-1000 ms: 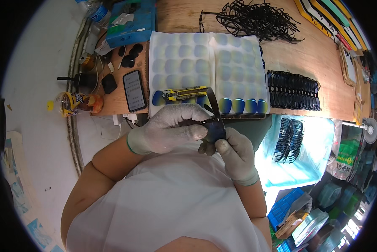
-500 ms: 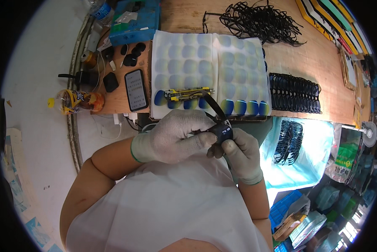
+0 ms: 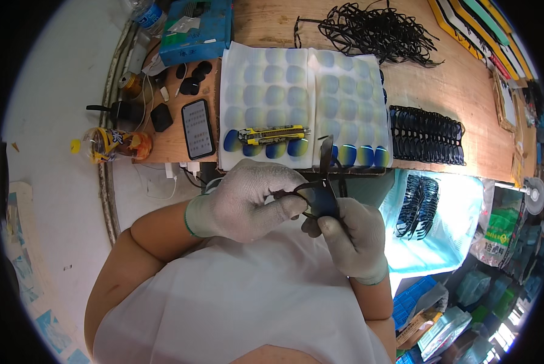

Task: The person repeatedly picks up black sunglasses frames and blue-green lens pieces from a foam tray, inserts the lenses into the frames, and places the assembled units into a blue bin. The process is repeated continuously throughout the clip.

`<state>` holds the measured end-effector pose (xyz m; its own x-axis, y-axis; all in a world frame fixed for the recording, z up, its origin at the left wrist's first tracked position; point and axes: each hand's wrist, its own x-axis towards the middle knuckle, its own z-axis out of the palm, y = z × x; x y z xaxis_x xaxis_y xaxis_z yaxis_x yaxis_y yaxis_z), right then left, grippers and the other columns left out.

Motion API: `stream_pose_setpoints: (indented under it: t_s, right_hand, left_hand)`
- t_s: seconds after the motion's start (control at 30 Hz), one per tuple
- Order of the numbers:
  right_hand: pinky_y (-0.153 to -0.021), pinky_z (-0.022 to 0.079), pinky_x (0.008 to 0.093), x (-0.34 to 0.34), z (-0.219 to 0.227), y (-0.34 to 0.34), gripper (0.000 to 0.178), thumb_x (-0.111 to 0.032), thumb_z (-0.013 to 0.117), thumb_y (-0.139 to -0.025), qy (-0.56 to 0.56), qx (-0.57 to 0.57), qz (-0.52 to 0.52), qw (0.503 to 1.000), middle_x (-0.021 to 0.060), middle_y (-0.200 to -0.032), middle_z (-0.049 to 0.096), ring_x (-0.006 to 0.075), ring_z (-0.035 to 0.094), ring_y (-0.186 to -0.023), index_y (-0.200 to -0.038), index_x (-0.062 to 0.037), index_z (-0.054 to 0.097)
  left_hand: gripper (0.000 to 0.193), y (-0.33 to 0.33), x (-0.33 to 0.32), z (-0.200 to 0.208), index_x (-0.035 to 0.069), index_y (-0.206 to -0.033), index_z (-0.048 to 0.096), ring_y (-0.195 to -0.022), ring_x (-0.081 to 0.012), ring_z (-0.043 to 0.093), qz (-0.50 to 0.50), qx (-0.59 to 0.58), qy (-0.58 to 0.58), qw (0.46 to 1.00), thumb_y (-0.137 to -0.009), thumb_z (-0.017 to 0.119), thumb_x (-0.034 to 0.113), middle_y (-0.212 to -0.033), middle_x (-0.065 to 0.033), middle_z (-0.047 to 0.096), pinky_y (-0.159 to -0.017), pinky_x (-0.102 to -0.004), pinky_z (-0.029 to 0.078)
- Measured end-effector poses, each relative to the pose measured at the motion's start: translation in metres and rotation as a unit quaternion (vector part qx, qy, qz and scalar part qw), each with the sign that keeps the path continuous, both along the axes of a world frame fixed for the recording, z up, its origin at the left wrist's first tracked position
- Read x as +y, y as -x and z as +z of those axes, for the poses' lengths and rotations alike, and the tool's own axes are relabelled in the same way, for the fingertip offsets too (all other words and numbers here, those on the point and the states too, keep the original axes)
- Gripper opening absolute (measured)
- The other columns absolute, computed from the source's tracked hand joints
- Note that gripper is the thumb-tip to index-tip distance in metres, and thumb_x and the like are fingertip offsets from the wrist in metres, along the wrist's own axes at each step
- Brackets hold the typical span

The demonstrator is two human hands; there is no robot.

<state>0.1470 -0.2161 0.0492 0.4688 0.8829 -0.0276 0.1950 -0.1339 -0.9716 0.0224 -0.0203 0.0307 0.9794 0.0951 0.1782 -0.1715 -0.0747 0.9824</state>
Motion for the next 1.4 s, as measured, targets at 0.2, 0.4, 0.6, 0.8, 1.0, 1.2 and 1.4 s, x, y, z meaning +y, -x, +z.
stream_pose_setpoints:
  t_s: [0.2,0.4,0.6,0.8,1.0,1.2,1.4]
  right_hand:
    - [-0.057,0.055,0.0269,0.001,0.001,0.006,0.008,-0.002,0.065,-0.092,-0.018,-0.009,-0.014,1.000,0.0117,-0.071,0.073,0.0163,0.071,-0.061,-0.092,0.0049,0.062]
    - [-0.053,0.050,0.0268,0.014,0.000,0.007,0.011,-0.006,0.070,-0.090,-0.058,0.016,-0.029,0.998,0.0103,-0.068,0.070,0.0141,0.067,-0.057,-0.087,0.0034,0.064]
    - [-0.053,0.046,0.0322,0.007,0.009,-0.032,0.015,-0.013,0.074,-0.087,-0.052,0.041,0.177,0.982,0.0098,-0.064,0.064,0.0207,0.061,-0.053,-0.084,-0.0002,0.067]
    - [-0.052,0.045,0.0333,0.008,-0.024,-0.048,0.015,-0.014,0.072,-0.091,-0.100,0.117,0.056,0.986,0.0076,-0.066,0.064,0.0190,0.053,-0.051,-0.085,-0.0021,0.067]
    - [-0.053,0.045,0.0408,-0.004,-0.071,-0.075,0.015,-0.012,0.072,-0.089,-0.082,0.019,-0.061,0.995,0.0164,-0.066,0.058,0.0335,0.060,-0.056,-0.085,-0.0001,0.064]
    - [-0.054,0.049,0.0404,-0.035,-0.083,-0.167,0.009,-0.008,0.073,-0.081,-0.059,-0.442,-0.257,0.857,0.0072,-0.069,0.060,0.0266,0.062,-0.059,-0.089,-0.0096,0.070]
    - [-0.079,0.056,0.0503,-0.128,-0.098,-0.398,0.032,-0.034,0.053,-0.104,0.382,-0.365,-0.387,0.756,0.0223,-0.082,0.071,0.0416,0.071,-0.080,-0.105,-0.0044,0.063]
  left_hand:
    - [0.012,0.002,-0.011,0.004,-0.002,-0.108,0.068,-0.071,-0.0203,0.068,0.050,-0.055,-0.043,0.996,-0.098,0.066,0.005,-0.085,-0.0110,0.071,-0.064,-0.0312,0.054]
    - [0.020,0.002,-0.004,0.025,-0.001,-0.108,0.068,-0.076,-0.0297,0.069,0.058,-0.023,-0.166,0.984,-0.090,0.073,0.006,-0.091,-0.0166,0.069,-0.069,-0.0368,0.055]
    - [0.019,0.006,0.002,0.056,0.002,-0.098,0.068,-0.109,-0.0408,0.068,0.005,0.016,-0.189,0.982,-0.083,0.077,0.011,-0.122,-0.0260,0.065,-0.092,-0.0428,0.055]
    - [0.021,-0.052,0.020,0.049,0.002,-0.097,0.071,-0.137,-0.0442,0.051,-0.064,0.004,-0.312,0.948,-0.082,0.079,0.014,-0.139,-0.0288,0.058,-0.112,-0.0488,0.041]
    - [0.027,-0.119,0.086,-0.003,0.002,-0.109,0.070,-0.117,-0.0392,0.064,-0.145,0.110,-0.350,0.919,-0.089,0.075,0.020,-0.120,-0.0223,0.069,-0.099,-0.0421,0.052]
    - [0.034,-0.290,0.237,-0.125,0.005,-0.121,0.066,-0.102,-0.0337,0.070,0.249,0.328,-0.496,0.764,-0.093,0.065,0.024,-0.111,-0.0213,0.072,-0.082,-0.0446,0.054]
    - [0.028,-0.311,0.292,-0.223,0.004,-0.113,0.066,-0.103,-0.0363,0.069,0.316,0.423,-0.323,0.786,-0.087,0.060,0.013,-0.108,-0.0217,0.072,-0.088,-0.0417,0.053]
